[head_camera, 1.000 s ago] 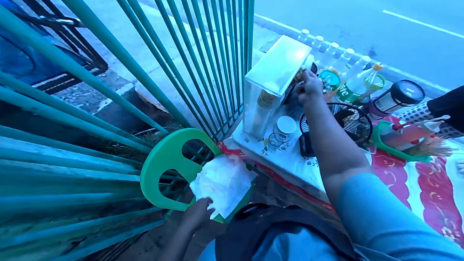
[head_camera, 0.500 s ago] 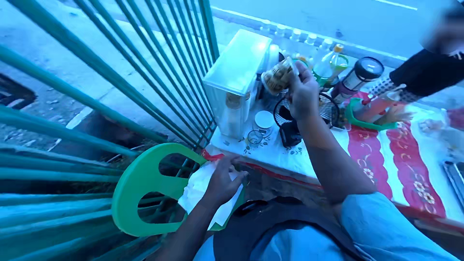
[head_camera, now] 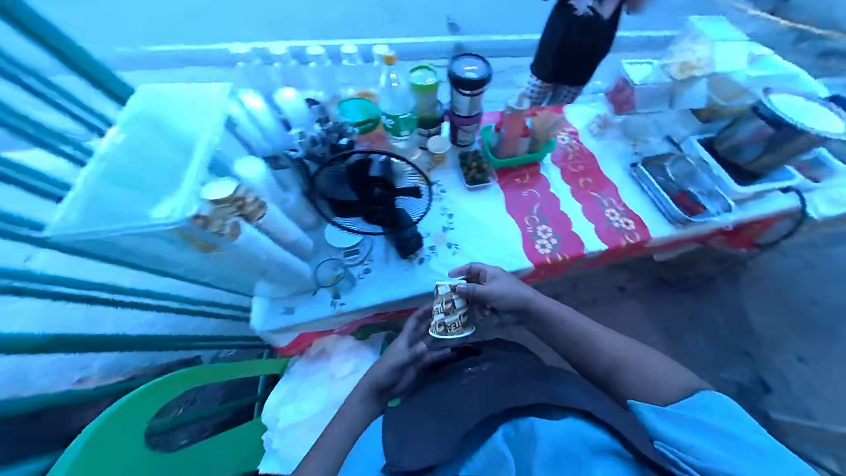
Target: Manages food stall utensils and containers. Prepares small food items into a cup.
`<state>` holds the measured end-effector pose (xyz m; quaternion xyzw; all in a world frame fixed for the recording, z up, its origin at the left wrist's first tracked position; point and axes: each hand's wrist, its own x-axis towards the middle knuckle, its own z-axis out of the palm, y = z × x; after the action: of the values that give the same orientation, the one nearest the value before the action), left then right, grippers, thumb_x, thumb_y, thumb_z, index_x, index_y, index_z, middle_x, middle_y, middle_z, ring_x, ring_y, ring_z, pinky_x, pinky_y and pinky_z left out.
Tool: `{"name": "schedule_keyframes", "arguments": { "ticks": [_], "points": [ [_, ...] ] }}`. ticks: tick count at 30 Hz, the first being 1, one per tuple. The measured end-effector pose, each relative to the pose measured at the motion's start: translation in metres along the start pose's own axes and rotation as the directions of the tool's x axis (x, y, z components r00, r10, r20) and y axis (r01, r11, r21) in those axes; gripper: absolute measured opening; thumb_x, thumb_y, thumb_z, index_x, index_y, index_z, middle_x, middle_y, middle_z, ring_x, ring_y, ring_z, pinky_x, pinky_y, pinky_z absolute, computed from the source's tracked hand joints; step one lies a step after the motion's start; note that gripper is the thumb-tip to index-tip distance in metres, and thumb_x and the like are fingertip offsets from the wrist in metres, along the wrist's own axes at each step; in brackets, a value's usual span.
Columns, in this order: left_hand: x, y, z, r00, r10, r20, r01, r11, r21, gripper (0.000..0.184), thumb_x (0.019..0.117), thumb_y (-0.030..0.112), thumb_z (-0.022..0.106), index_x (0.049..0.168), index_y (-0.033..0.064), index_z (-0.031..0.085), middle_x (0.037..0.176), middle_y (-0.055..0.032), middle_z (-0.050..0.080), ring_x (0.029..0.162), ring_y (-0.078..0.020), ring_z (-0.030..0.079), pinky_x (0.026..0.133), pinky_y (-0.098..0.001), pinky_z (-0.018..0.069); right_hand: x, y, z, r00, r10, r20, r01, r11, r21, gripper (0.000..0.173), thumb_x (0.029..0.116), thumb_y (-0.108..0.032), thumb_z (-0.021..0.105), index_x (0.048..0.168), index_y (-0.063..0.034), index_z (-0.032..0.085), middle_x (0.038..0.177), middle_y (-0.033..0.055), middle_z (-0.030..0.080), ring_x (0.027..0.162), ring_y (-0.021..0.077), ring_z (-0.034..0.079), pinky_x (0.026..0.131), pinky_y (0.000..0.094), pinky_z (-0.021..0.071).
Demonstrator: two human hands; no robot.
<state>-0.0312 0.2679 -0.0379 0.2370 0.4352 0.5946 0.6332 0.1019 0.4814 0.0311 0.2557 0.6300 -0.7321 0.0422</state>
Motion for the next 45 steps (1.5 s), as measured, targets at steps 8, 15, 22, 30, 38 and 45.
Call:
{"name": "schedule_keyframes", "arguments": {
  "ticks": [8,15,22,30,38,45],
  "points": [
    [0.073,-0.016,0.118,0.95,-0.309,0.049,0.301,0.945,0.127,0.063,0.0761,0.037,0.078,0.129,0.0105,0.056,0.106,-0.0077,0.074,0.092,-0.0178,0.073,0.079,-0.0352,0.0624,-0.107,0.054,-0.088,0.979,0.138,-0.151,-0.124,0.987,0.099,0.035,0.1056,-0.026,0.058,0.136,-0.0087,0.054,0.102,0.0014,0.069,0.054,0.0011,0.046,0.05,0.0193,0.0395],
    [0.113,-0.076,0.157,0.757,-0.647,0.097,0.603,0.747,0.28,0.019,0.0904,0.021,0.051,0.106,0.0159,0.061,0.087,0.0027,0.071,0.079,-0.0065,0.068,0.074,-0.0267,0.0583,-0.175,0.118,-0.177,0.853,0.437,-0.285,-0.206,0.784,0.585,0.038,0.0982,0.007,0.042,0.134,-0.0005,0.051,0.109,0.0115,0.061,0.089,0.0196,0.065,0.081,0.0368,0.0578],
    [0.21,-0.103,0.203,0.758,-0.649,0.072,0.643,0.761,0.084,0.023,0.101,0.018,0.039,0.102,0.0097,0.061,0.091,-0.0072,0.071,0.085,-0.0192,0.071,0.075,-0.0378,0.0607,-0.193,0.109,-0.204,0.986,0.149,0.069,-0.156,0.98,0.122,0.026,0.0961,0.011,0.039,0.112,0.0048,0.059,0.103,0.0101,0.069,0.088,0.0174,0.07,0.084,0.0383,0.0602],
    [0.303,-0.097,0.201,0.725,-0.634,0.268,0.637,0.766,0.089,0.05,0.0933,0.025,0.049,0.139,0.0073,0.046,0.125,-0.0158,0.068,0.109,-0.0314,0.07,0.09,-0.0472,0.0598,-0.163,0.157,-0.281,0.9,0.403,0.165,-0.265,0.808,-0.526,0.039,0.1009,0.001,0.046,0.13,-0.0087,0.07,0.128,0.0176,0.068,0.121,0.0317,0.062,0.103,0.0583,0.0454],
    [0.355,-0.085,0.211,0.572,-0.718,0.395,0.602,0.695,0.393,0.053,0.0734,0.04,0.078,0.12,0.0204,0.063,0.108,0.0014,0.073,0.095,-0.0095,0.071,0.08,-0.0288,0.0602,-0.148,0.206,-0.346,0.91,0.408,0.069,-0.325,0.807,-0.492,0.042,0.1004,0.003,0.047,0.135,-0.0089,0.067,0.131,0.0185,0.067,0.124,0.0343,0.062,0.107,0.0578,0.0445],
    [0.396,-0.113,0.239,0.426,-0.54,0.726,0.433,0.826,0.36,0.087,0.0763,0.054,0.084,0.149,0.0235,0.047,0.126,0.008,0.068,0.106,-0.0019,0.066,0.091,-0.0229,0.0568,-0.199,0.239,-0.432,0.876,0.479,-0.052,-0.408,0.68,-0.609,0.045,0.099,0.001,0.052,0.142,-0.0066,0.06,0.137,0.0229,0.062,0.13,0.042,0.057,0.109,0.0635,0.0411]
  ]
}}
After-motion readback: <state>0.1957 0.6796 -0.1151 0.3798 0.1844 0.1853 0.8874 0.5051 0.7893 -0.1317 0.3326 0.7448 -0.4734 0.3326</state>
